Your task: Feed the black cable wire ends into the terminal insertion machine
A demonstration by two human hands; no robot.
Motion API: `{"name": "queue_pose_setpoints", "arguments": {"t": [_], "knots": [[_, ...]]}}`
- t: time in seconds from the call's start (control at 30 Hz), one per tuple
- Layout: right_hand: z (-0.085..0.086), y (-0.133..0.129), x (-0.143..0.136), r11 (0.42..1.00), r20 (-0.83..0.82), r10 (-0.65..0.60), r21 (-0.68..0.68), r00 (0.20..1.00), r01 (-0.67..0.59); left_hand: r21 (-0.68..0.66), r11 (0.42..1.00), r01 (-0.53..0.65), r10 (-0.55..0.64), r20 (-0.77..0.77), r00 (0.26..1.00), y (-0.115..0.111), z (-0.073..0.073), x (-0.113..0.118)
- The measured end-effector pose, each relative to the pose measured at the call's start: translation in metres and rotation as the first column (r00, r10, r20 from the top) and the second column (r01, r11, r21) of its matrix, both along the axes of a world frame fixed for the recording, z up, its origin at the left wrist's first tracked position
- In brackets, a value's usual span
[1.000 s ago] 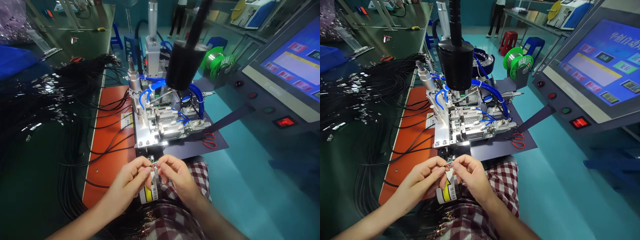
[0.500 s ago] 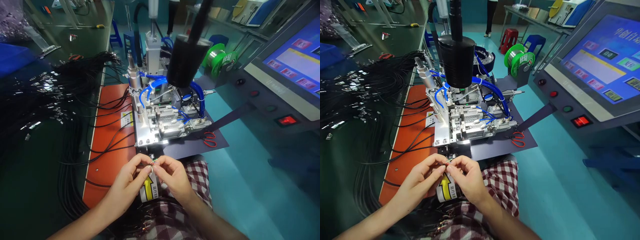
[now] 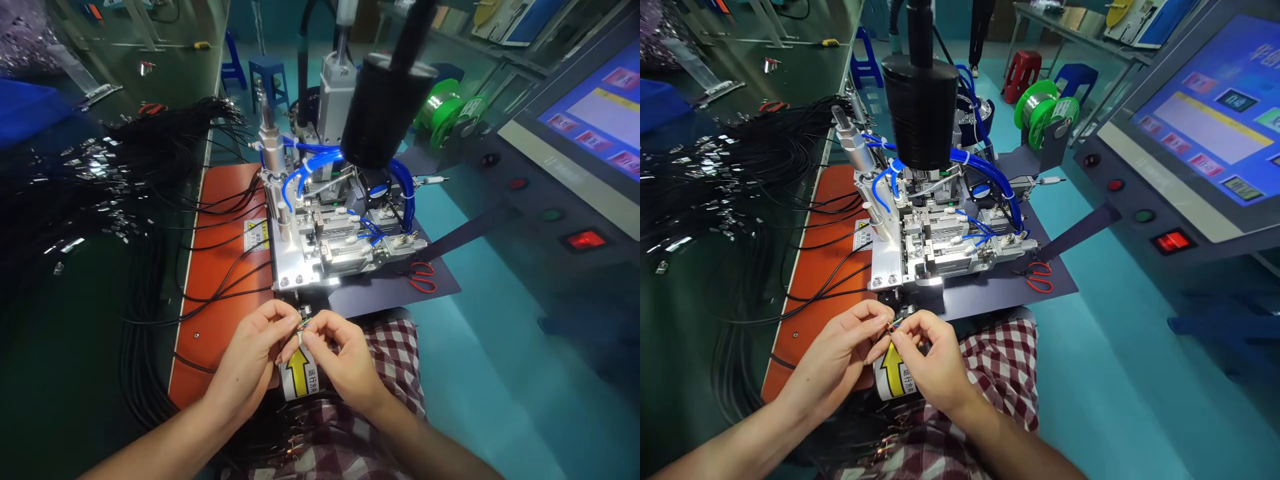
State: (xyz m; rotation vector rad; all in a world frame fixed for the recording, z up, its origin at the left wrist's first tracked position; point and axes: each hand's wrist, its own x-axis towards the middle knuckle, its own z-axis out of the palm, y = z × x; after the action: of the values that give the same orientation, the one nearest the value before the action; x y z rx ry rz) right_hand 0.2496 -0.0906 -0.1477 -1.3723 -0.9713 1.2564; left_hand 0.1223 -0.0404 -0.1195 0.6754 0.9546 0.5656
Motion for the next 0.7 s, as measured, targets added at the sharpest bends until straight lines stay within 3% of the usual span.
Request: {"name": "queue_pose_setpoints", "arguments": {"t": [0.17, 0.3, 0.4, 0.53, 0.7], "knots": [[-0.004, 0.0, 0.002, 0.998, 0.098, -0.019, 0.057, 0.995, 0.014, -0.017, 0.998, 0.059, -0.059, 0.002, 0.998, 0.004, -0.001, -0.003], [-0.005, -0.002, 0.004, 0.992, 0.158, -0.052, 0.124, 0.986, 0.032, 0.073, 0.984, 0.161, -0.152, -0.114, 0.982, 0.005, 0.001, -0.005], [-0.003, -0.001, 0.007, 0.989, 0.179, -0.051, 0.142, 0.982, 0.026, 0.071, 0.985, 0.16, -0.144, -0.189, 0.971, 0.003, 0.003, -0.005], [0.001, 0.002, 0.014, 0.998, 0.016, 0.013, 0.055, 1.0, -0.014, 0.024, 0.99, 0.139, -0.131, -0.198, 0.971, 0.003, 0.003, -0.005], [0.001, 0.004, 0.015, 1.0, -0.154, 0.002, -0.016, 0.988, -0.005, 0.042, 0.985, 0.17, -0.16, -0.185, 0.97, 0.006, 0.003, -0.006]]}}
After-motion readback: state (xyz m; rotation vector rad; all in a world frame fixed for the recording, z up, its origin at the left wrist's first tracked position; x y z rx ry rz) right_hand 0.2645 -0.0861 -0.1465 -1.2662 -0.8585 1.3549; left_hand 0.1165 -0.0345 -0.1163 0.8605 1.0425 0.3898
